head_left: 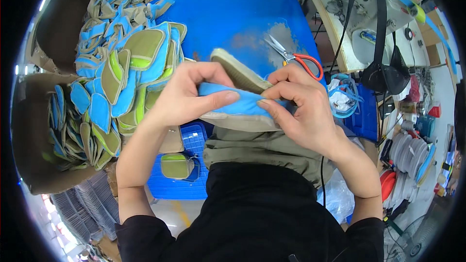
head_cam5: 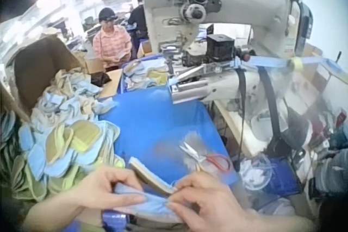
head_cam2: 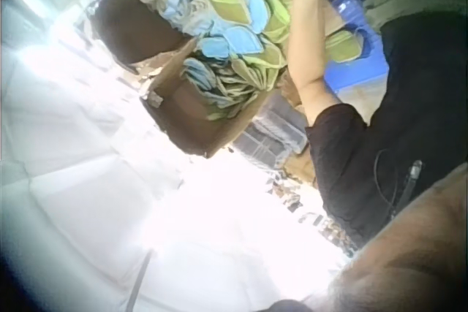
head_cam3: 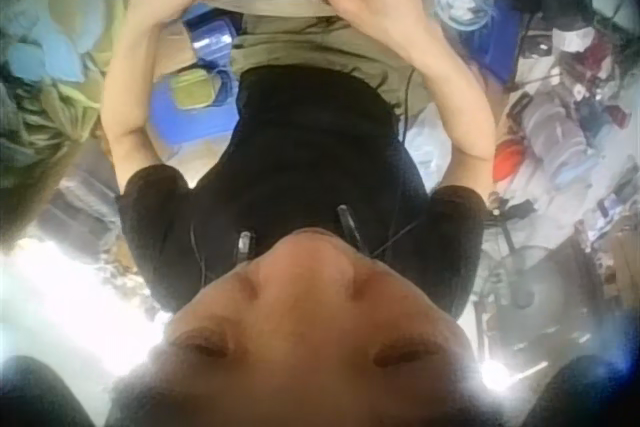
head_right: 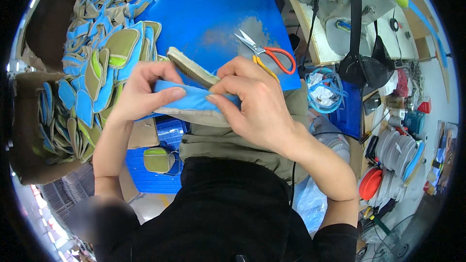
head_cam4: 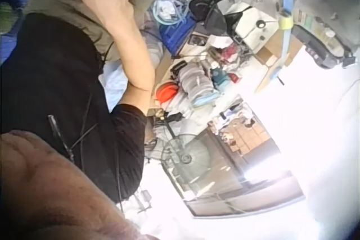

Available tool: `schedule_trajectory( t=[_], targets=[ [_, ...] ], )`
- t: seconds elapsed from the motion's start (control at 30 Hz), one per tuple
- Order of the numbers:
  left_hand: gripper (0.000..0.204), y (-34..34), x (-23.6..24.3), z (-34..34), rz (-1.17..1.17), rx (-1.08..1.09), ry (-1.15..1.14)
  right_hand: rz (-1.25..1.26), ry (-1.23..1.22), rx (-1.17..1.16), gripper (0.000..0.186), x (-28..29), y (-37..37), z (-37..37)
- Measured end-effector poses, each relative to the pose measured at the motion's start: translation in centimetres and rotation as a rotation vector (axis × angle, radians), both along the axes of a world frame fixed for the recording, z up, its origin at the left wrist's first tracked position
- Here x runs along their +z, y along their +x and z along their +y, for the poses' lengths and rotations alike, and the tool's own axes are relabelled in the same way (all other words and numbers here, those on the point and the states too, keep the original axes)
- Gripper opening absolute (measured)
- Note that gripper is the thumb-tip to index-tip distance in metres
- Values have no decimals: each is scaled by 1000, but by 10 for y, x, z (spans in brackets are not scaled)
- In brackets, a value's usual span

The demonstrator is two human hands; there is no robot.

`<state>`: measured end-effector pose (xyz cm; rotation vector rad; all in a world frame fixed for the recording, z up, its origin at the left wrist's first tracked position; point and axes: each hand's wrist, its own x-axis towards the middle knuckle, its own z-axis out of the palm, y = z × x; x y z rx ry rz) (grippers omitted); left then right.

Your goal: The person sews blue and beige fabric pieces using a sewing machine, then trims excess thread with scissors. They repeatedly pick up fabric pieces from a box, align them, sew them, and place the finished items into a pile.

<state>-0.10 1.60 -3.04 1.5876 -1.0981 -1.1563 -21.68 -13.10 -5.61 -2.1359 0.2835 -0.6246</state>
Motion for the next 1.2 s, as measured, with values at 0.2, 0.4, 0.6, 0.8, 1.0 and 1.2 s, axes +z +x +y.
schedule_trajectory(
  t=[0.2, 0.4, 0.6, 0.8, 1.0, 1.2],
  targets=[
    [11, -6, 40, -1, -650, -36, -147, 1, 32, 23, 11, 2, 0, 5],
    [11, -4, 39, -18, -737, -118, -351, -22, 70, 30, 8, 9, 2, 6],
    [11, -12, 34, -6, -507, -24, -122, -4, 153, -15, 7, 9, -8, 3],
    [12, -23, 24, -2, -611, 22, -327, -112, 100, -68, 8, 0, -11, 2],
    [14, -27, 28, 2, -603, 101, -333, -139, 95, -77, 15, 4, -10, -1],
    [20, -32, 34, 5, -599, 144, -293, -97, 60, -58, 15, 10, -9, -2]
  ],
)
